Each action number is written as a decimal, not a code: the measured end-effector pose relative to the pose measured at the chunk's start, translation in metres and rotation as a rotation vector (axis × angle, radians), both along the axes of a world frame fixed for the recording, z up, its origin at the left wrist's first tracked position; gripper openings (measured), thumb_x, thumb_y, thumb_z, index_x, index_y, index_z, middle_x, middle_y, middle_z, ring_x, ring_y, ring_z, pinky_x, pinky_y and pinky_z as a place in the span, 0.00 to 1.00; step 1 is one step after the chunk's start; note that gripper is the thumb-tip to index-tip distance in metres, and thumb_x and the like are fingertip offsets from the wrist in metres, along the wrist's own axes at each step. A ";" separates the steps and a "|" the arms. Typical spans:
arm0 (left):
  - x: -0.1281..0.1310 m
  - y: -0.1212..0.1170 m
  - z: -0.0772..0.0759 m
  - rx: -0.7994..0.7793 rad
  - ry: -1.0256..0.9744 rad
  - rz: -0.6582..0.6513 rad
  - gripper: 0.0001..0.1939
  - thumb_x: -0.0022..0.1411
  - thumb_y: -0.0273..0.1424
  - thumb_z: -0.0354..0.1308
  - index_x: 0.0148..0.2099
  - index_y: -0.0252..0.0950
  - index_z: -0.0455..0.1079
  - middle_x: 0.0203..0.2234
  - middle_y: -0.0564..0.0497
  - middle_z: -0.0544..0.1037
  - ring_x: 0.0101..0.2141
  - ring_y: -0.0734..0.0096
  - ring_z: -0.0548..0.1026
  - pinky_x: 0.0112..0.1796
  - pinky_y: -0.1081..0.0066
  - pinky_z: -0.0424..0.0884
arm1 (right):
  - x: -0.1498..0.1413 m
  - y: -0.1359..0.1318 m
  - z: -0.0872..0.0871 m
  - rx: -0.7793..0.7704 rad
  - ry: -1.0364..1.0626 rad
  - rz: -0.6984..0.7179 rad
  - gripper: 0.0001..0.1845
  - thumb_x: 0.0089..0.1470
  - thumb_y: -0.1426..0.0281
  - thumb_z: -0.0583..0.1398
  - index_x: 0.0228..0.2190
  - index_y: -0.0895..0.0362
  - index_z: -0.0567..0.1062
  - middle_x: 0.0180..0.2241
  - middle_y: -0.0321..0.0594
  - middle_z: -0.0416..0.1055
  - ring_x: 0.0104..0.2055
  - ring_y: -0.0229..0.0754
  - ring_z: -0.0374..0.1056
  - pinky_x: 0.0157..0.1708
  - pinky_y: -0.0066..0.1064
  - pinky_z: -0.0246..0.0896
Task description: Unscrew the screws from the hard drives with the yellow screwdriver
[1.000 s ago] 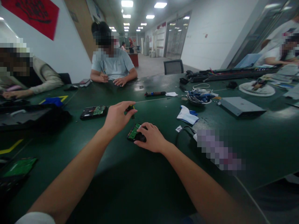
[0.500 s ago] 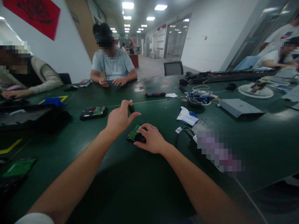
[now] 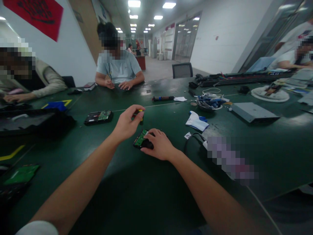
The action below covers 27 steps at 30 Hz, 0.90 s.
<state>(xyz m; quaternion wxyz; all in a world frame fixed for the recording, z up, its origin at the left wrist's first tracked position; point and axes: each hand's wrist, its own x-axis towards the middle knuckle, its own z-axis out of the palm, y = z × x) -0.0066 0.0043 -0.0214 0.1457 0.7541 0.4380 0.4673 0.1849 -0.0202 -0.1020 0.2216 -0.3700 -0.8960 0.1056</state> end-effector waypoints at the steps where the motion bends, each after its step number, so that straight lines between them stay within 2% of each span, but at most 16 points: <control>1: 0.000 0.002 -0.002 -0.060 -0.076 -0.034 0.08 0.71 0.31 0.53 0.49 0.38 0.71 0.40 0.48 0.78 0.40 0.68 0.76 0.43 0.67 0.72 | 0.000 0.000 0.000 0.002 0.002 0.000 0.28 0.59 0.53 0.68 0.55 0.54 0.75 0.57 0.53 0.67 0.58 0.59 0.66 0.58 0.55 0.64; 5: 0.004 0.008 -0.008 -0.345 -0.480 -0.225 0.07 0.71 0.34 0.49 0.45 0.39 0.67 0.33 0.53 0.74 0.32 0.71 0.76 0.35 0.70 0.71 | 0.000 0.001 -0.002 0.012 0.011 0.008 0.28 0.59 0.53 0.67 0.55 0.55 0.75 0.57 0.53 0.67 0.58 0.58 0.67 0.58 0.54 0.64; 7: 0.006 0.008 -0.009 -0.427 -0.632 -0.255 0.07 0.70 0.34 0.48 0.41 0.39 0.65 0.29 0.54 0.71 0.29 0.73 0.74 0.35 0.70 0.71 | 0.000 0.001 -0.002 0.013 0.012 0.008 0.28 0.59 0.53 0.67 0.55 0.56 0.75 0.57 0.54 0.67 0.58 0.59 0.67 0.58 0.55 0.64; 9: 0.008 0.008 -0.010 -0.449 -0.692 -0.263 0.11 0.71 0.36 0.48 0.37 0.39 0.65 0.26 0.55 0.68 0.27 0.74 0.70 0.34 0.71 0.70 | 0.000 0.001 -0.002 0.010 0.008 0.006 0.28 0.59 0.53 0.68 0.55 0.56 0.75 0.57 0.54 0.67 0.58 0.59 0.66 0.57 0.55 0.64; 13: 0.012 0.006 -0.014 -0.413 -0.632 -0.271 0.21 0.73 0.48 0.51 0.34 0.39 0.63 0.21 0.58 0.64 0.23 0.76 0.64 0.28 0.73 0.64 | 0.000 0.001 -0.001 0.003 0.011 0.001 0.28 0.59 0.53 0.68 0.55 0.54 0.75 0.57 0.53 0.68 0.58 0.59 0.67 0.57 0.55 0.64; 16: 0.014 0.005 -0.018 -0.367 -0.622 -0.244 0.21 0.72 0.51 0.54 0.36 0.40 0.60 0.21 0.60 0.65 0.22 0.77 0.64 0.27 0.73 0.63 | 0.000 0.000 -0.001 0.009 0.017 0.003 0.28 0.59 0.53 0.67 0.54 0.55 0.75 0.57 0.53 0.68 0.58 0.59 0.67 0.57 0.55 0.64; 21: 0.010 0.006 -0.018 -0.374 -0.564 -0.224 0.18 0.73 0.48 0.52 0.38 0.40 0.59 0.26 0.57 0.71 0.25 0.76 0.69 0.30 0.72 0.66 | 0.000 0.001 -0.002 0.005 0.012 0.007 0.28 0.59 0.52 0.67 0.55 0.54 0.75 0.58 0.54 0.67 0.59 0.60 0.66 0.57 0.56 0.64; 23: 0.007 0.006 -0.012 -0.372 -0.521 -0.205 0.17 0.73 0.46 0.53 0.36 0.40 0.61 0.26 0.56 0.72 0.26 0.75 0.70 0.32 0.72 0.67 | 0.000 0.001 -0.002 0.003 0.010 0.007 0.28 0.59 0.52 0.67 0.55 0.53 0.75 0.58 0.53 0.67 0.59 0.60 0.66 0.57 0.56 0.64; 27: 0.002 0.001 0.006 -0.312 -0.344 -0.060 0.15 0.68 0.39 0.59 0.31 0.37 0.69 0.24 0.54 0.71 0.27 0.73 0.68 0.30 0.71 0.65 | 0.000 0.000 0.000 0.004 -0.004 -0.003 0.28 0.59 0.53 0.67 0.55 0.54 0.75 0.58 0.53 0.67 0.59 0.60 0.66 0.58 0.56 0.64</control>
